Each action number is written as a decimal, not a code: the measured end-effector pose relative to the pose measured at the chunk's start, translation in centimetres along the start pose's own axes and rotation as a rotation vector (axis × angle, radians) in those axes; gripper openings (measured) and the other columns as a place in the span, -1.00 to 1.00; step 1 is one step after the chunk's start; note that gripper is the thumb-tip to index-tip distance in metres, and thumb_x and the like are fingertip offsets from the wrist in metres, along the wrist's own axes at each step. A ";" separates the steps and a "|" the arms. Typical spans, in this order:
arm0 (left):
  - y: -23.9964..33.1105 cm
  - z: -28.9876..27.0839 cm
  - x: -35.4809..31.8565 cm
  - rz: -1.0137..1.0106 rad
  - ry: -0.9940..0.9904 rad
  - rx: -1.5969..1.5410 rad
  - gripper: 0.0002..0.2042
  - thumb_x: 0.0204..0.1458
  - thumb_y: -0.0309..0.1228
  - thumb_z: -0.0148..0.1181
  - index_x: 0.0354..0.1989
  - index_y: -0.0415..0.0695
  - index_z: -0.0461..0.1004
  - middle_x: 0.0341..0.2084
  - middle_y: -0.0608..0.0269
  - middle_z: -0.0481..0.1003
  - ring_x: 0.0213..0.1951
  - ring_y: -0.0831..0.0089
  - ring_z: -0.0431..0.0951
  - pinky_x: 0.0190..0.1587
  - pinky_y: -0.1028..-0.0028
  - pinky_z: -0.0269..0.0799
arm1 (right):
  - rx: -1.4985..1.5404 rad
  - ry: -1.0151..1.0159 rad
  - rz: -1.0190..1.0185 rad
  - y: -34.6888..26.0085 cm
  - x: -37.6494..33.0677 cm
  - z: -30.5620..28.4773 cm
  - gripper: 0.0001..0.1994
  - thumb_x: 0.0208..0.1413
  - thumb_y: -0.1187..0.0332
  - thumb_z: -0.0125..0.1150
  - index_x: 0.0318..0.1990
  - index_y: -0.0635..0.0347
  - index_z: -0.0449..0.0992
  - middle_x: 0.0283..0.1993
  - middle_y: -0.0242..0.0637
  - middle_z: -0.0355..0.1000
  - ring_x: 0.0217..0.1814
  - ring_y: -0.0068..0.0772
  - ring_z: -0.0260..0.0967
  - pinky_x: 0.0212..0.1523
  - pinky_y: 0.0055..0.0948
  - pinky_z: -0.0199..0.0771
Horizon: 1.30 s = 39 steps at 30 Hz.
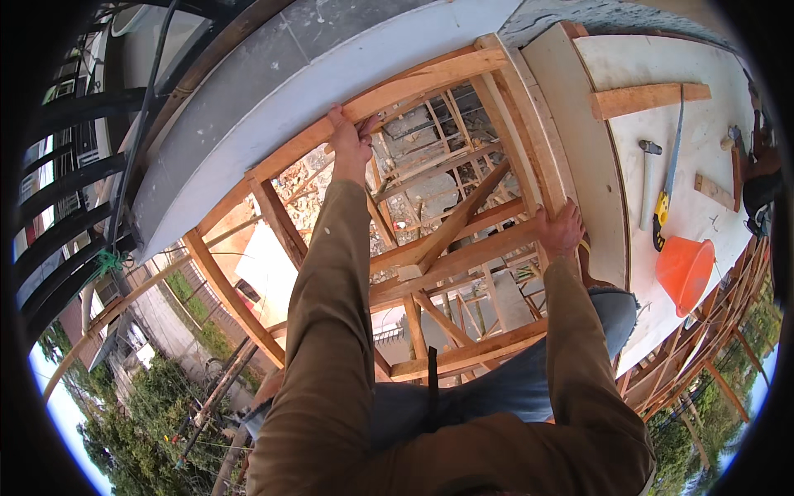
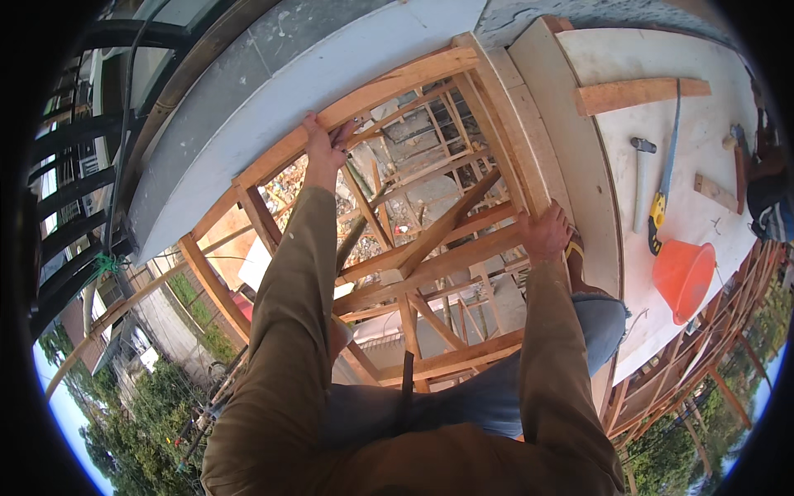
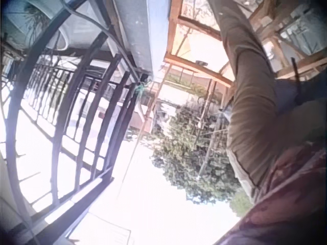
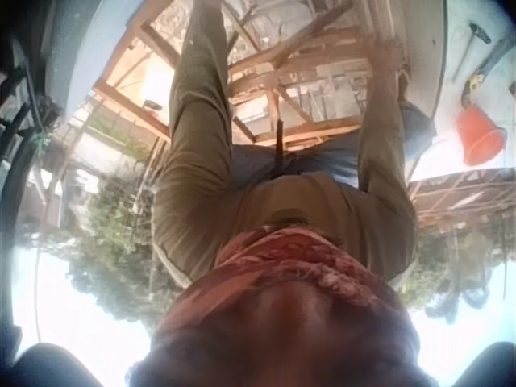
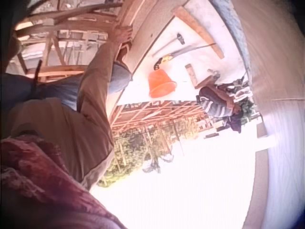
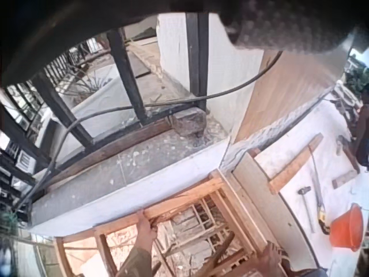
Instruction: The person uses a hand saw to cut a wooden plank, then positions and secures it to a wooden frame using a hammer and nails. The person repeatedly hammers nails into the frame to fasten the plank in place.
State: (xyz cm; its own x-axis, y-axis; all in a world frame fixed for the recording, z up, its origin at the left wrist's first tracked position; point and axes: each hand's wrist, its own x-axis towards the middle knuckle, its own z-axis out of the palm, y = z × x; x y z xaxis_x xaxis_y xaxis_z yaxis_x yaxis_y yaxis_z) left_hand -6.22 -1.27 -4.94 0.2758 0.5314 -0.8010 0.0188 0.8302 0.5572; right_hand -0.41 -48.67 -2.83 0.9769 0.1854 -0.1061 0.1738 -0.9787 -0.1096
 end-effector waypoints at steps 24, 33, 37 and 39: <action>-0.4 1.0 -0.2 0.049 0.098 0.049 -0.42 0.26 0.23 -0.10 0.23 0.04 0.26 -0.04 0.02 0.48 -0.23 0.20 0.72 -0.65 0.55 -0.02 | -0.066 0.035 0.122 24.7 16.7 -6.3 -0.48 0.36 0.03 0.01 -0.08 0.50 0.41 -0.17 0.20 0.51 -0.11 0.30 0.45 -0.05 0.06 0.41; 0.1 1.5 -1.1 0.023 0.172 0.030 -0.48 0.22 0.19 0.04 0.08 0.00 0.37 -0.08 0.26 0.49 -0.29 0.39 0.70 -0.55 0.44 -0.02 | 1.027 -0.223 0.503 -0.1 8.0 -10.7 -0.60 0.39 0.02 0.01 -0.05 0.25 0.41 -0.41 -0.39 0.25 -0.57 -0.57 0.17 -0.60 -0.51 0.27; -0.4 1.3 -0.5 -0.005 0.158 0.046 -0.48 0.22 0.19 0.02 0.13 0.06 0.37 -0.05 0.24 0.48 -0.27 0.40 0.68 -0.55 0.45 -0.02 | 1.202 -0.154 0.292 -9.8 6.9 -10.7 -0.58 0.42 0.04 -0.02 0.00 0.31 0.39 -0.43 -0.38 0.25 -0.60 -0.56 0.19 -0.58 -0.46 0.40; -0.5 1.6 -0.6 0.049 0.210 -0.062 -0.40 0.10 0.14 0.22 -0.02 -0.22 0.44 -0.17 0.18 0.56 -0.31 0.32 0.69 -0.59 0.41 0.04 | 1.205 -0.067 0.313 -13.3 7.8 -10.0 -0.54 0.43 0.01 -0.05 -0.01 0.34 0.39 -0.46 -0.38 0.26 -0.63 -0.59 0.19 -0.63 -0.49 0.34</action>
State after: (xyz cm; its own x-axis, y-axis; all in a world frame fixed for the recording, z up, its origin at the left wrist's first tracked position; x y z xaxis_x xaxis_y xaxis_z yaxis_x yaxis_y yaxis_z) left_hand -4.85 -2.29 -4.36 0.0683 0.5893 -0.8050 -0.0507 0.8079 0.5871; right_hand 6.11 -35.11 7.68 0.9416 -0.0021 -0.3368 -0.3235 -0.2843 -0.9025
